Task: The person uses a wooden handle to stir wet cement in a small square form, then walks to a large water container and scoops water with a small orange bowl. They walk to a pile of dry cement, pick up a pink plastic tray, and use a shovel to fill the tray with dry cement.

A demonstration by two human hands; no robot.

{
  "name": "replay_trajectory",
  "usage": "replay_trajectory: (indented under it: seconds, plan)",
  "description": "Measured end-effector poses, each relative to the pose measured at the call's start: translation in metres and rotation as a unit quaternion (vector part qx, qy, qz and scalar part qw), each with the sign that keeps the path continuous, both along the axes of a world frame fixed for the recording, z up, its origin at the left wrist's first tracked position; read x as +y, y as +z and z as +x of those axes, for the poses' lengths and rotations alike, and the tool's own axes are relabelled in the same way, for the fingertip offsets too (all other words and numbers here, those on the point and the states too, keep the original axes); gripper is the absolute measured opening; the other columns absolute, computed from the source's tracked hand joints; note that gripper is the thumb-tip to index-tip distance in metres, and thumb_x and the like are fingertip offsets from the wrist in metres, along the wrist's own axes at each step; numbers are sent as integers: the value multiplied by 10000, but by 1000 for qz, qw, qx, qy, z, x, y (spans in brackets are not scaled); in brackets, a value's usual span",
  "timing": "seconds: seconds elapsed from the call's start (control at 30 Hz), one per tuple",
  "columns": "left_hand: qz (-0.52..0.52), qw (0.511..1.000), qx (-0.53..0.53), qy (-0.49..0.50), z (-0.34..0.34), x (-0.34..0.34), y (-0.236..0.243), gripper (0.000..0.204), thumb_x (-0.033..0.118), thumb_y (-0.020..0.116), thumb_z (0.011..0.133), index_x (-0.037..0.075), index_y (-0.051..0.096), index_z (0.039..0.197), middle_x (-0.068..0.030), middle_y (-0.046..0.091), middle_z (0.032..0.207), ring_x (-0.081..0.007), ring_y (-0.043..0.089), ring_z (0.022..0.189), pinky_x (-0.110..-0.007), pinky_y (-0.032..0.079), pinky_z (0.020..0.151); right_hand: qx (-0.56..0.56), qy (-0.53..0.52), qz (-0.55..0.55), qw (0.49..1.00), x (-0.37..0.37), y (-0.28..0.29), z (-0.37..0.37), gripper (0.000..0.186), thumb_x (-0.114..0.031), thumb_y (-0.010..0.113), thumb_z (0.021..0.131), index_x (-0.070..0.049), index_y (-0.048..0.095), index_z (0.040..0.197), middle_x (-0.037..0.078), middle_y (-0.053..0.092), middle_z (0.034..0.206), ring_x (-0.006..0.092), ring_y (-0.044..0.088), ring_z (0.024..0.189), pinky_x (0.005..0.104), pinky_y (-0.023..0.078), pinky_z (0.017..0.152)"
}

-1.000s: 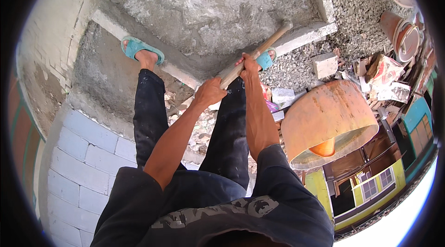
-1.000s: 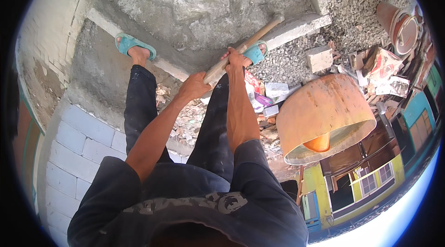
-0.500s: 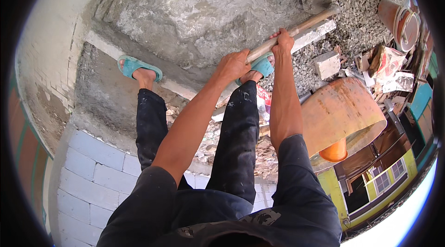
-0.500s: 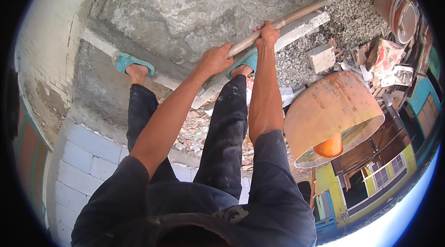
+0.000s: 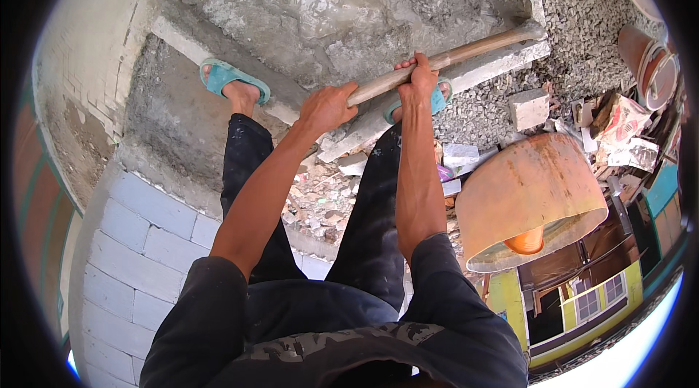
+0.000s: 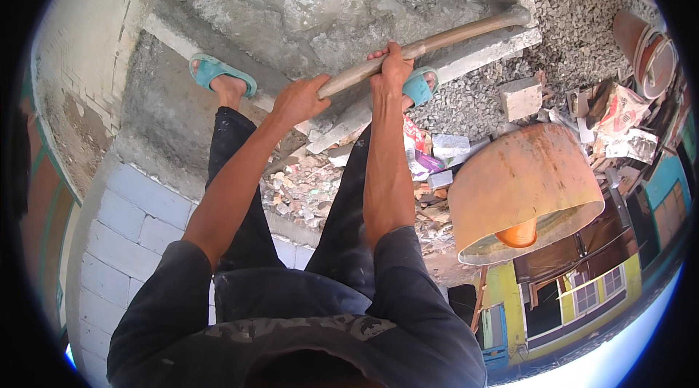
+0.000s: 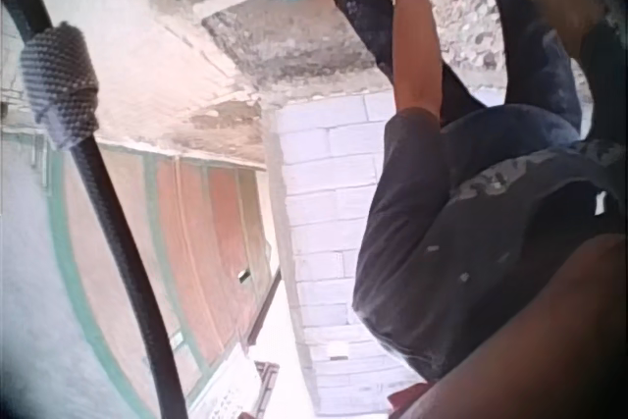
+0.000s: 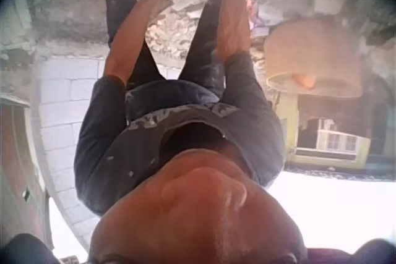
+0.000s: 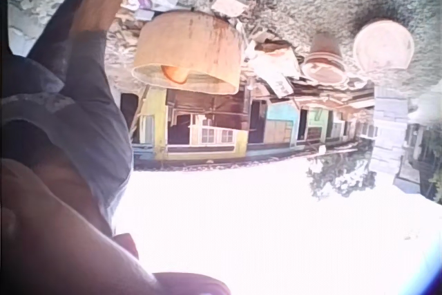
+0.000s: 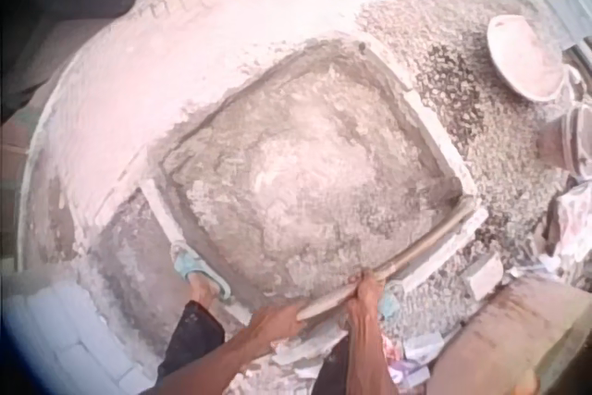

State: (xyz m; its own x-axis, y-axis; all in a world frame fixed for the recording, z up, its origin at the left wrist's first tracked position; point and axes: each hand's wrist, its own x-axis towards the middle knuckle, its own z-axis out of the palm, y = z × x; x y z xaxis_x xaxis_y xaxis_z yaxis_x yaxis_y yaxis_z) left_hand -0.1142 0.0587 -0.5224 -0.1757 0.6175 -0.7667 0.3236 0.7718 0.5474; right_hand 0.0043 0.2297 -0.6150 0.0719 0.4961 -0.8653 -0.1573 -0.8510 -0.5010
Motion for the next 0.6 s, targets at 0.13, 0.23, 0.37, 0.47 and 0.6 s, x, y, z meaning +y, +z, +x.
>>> replay_trajectory:
  seconds: [0.13, 0.23, 0.37, 0.47, 0.6]
  plan:
    - [64, 995, -54, 61, 27, 55, -38, 367, 236, 693, 783, 90, 626, 1113, -185, 701, 926, -376, 678, 879, -482, 524, 776, -51, 50, 48, 996, 69, -20, 18, 123, -34, 580, 909, -28, 486, 831, 71, 486, 678, 202, 498, 564, 389, 488, 515]
    - [51, 992, -69, 87, 49, 104, -43, 358, 219, 688, 770, 78, 633, 1095, -190, 700, 950, -387, 671, 920, -478, 523, 804, -77, 63, -4, 995, 117, -48, 41, 152, -78, 557, 956, -38, 472, 837, 64, 465, 684, 197, 466, 583, 366, 489, 542]
    - [18, 990, -82, 109, 45, 88, -18, 329, 196, 676, 766, 70, 633, 1066, -191, 699, 967, -393, 663, 951, -478, 518, 826, -83, 88, -105, 987, 100, -60, 51, 189, -104, 548, 966, -45, 465, 808, 64, 456, 673, 199, 459, 575, 364, 491, 547]
    - [-4, 994, -62, 94, 39, 38, -1, 312, 198, 673, 790, 48, 624, 1059, -208, 686, 924, -404, 657, 925, -486, 510, 813, -68, 95, -114, 987, 40, -50, 44, 228, -96, 556, 951, -52, 460, 749, 67, 454, 658, 210, 469, 568, 371, 488, 541]
    - [-29, 998, -48, 13, 5, -42, 6, 366, 208, 683, 777, 84, 628, 1117, -196, 685, 867, -392, 667, 846, -487, 514, 738, -24, 10, -84, 996, -49, -10, 10, 109, -24, 595, 883, -42, 489, 901, 90, 493, 695, 235, 524, 565, 433, 500, 515]
